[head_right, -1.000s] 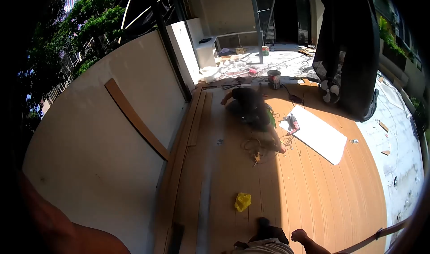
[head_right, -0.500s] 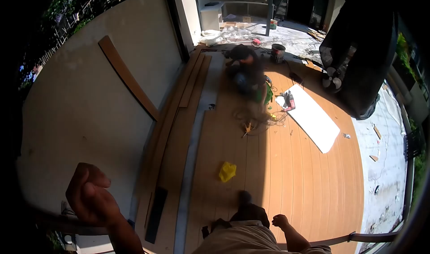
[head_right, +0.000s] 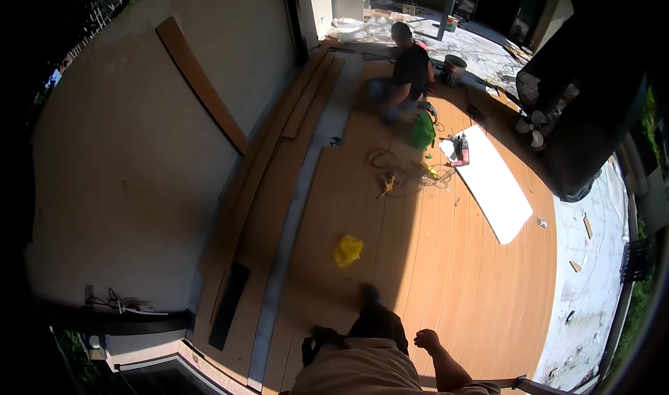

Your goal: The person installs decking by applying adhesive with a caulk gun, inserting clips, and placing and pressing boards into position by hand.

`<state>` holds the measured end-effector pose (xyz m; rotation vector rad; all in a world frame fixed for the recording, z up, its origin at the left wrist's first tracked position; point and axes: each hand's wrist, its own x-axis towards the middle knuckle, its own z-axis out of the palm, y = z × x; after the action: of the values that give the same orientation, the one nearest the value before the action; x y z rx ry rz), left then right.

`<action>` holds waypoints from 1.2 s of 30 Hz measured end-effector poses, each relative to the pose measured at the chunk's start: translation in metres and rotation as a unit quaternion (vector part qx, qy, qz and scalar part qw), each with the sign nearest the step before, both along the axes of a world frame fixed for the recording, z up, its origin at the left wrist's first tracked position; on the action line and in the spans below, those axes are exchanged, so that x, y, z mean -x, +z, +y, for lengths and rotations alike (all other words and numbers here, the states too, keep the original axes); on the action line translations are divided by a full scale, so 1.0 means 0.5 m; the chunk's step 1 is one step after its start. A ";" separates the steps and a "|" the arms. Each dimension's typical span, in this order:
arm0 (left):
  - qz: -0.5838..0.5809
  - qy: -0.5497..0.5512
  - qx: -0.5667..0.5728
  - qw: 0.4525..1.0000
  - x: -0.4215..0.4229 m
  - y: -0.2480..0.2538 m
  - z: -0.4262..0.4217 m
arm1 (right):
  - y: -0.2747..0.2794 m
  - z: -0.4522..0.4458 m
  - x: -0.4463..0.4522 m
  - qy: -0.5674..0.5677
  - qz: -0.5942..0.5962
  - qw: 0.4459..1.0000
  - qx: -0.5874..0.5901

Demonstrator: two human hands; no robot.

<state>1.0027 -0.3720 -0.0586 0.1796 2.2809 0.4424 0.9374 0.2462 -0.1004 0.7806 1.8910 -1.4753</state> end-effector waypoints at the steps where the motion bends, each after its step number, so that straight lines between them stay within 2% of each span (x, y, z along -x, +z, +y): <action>1: 0.019 0.015 -0.025 0.999 -0.016 0.004 -0.013 | -0.030 0.018 0.006 -0.100 -0.059 0.991 0.071; 4: 0.198 -0.040 -0.092 0.975 -0.039 -0.015 -0.051 | -0.015 0.048 0.084 -0.086 -0.086 0.990 0.070; 5: -0.021 0.262 -0.123 0.957 0.012 -0.003 -0.026 | -0.011 0.057 0.110 -0.110 -0.069 0.988 0.082; 6: -0.112 0.593 -0.116 0.789 0.094 0.050 0.021 | -0.008 0.067 0.134 -0.102 -0.076 0.989 0.081; 7: -0.053 0.610 -0.150 0.776 0.130 0.037 0.032 | -0.004 0.077 0.162 -0.131 -0.065 0.986 0.075; 8: -0.007 0.642 -0.264 0.720 0.152 0.020 0.037 | 0.002 0.087 0.195 -0.158 -0.053 0.984 0.069; 9: 0.009 0.700 -0.347 0.624 0.186 0.019 0.055 | 0.011 0.097 0.232 -0.147 -0.057 0.985 0.066; 10: 0.096 0.645 -0.331 0.682 0.244 0.092 0.122 | 0.019 0.107 0.265 -0.149 -0.038 0.983 0.101; 11: 0.109 0.634 -0.351 0.681 0.277 0.119 0.157 | 0.030 0.119 0.289 -0.151 -0.019 0.979 0.136; 12: 0.108 0.642 -0.349 0.675 0.296 0.147 0.192 | 0.030 0.140 0.318 -0.103 -0.010 0.985 0.141; 14: 0.111 0.535 -0.282 0.789 0.310 0.188 0.246 | 0.034 0.160 0.368 -0.132 -0.025 0.986 0.097; 15: 0.088 0.514 -0.256 0.814 0.295 0.187 0.261 | 0.019 0.180 0.389 -0.104 -0.042 0.991 0.079; 16: 0.117 0.474 -0.249 0.837 0.267 0.180 0.273 | 0.005 0.203 0.414 -0.073 -0.058 0.994 0.062; 18: 0.047 0.601 -0.311 0.735 0.197 0.156 0.296 | 0.006 0.224 0.457 -0.065 -0.040 0.993 0.089; 19: 0.026 0.618 -0.286 0.732 0.154 0.144 0.301 | 0.001 0.233 0.465 -0.055 -0.033 0.994 0.084; 20: 0.091 0.546 -0.204 0.807 0.058 0.050 0.286 | 0.021 0.231 0.490 -0.045 -0.024 0.996 0.078; 22: -0.028 0.704 -0.246 0.665 -0.024 0.080 0.322 | 0.035 0.219 0.511 -0.057 -0.009 0.996 0.062; 23: -0.075 0.699 -0.209 0.680 -0.079 0.062 0.322 | 0.050 0.205 0.527 -0.073 -0.035 0.995 0.062; 24: -0.120 0.738 -0.196 0.634 -0.117 0.066 0.332 | 0.070 0.188 0.531 -0.062 -0.020 0.997 0.038; 27: -0.152 0.766 -0.155 0.605 -0.194 0.062 0.352 | 0.091 0.168 0.505 -0.029 0.033 0.996 0.078; 30: -0.121 0.766 -0.168 0.608 -0.181 0.042 0.354 | 0.092 0.148 0.468 -0.013 -0.045 0.998 0.052; 32: -0.077 0.742 -0.189 0.639 -0.131 0.035 0.337 | 0.100 0.129 0.425 0.029 -0.050 0.998 0.013; 34: -0.038 0.744 -0.240 0.623 -0.081 0.003 0.316 | 0.103 0.114 0.389 0.040 -0.095 0.995 -0.002; 35: -0.019 0.723 -0.233 0.650 -0.049 0.001 0.301 | 0.120 0.096 0.378 0.052 -0.111 0.992 -0.030; 36: 0.037 0.676 -0.213 0.704 -0.018 0.015 0.284 | 0.132 0.084 0.364 0.063 -0.111 0.991 -0.034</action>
<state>1.0118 -0.2302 -0.0509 -1.3730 1.9357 1.6987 0.7555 0.2884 -0.0342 0.8051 1.7940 -1.2008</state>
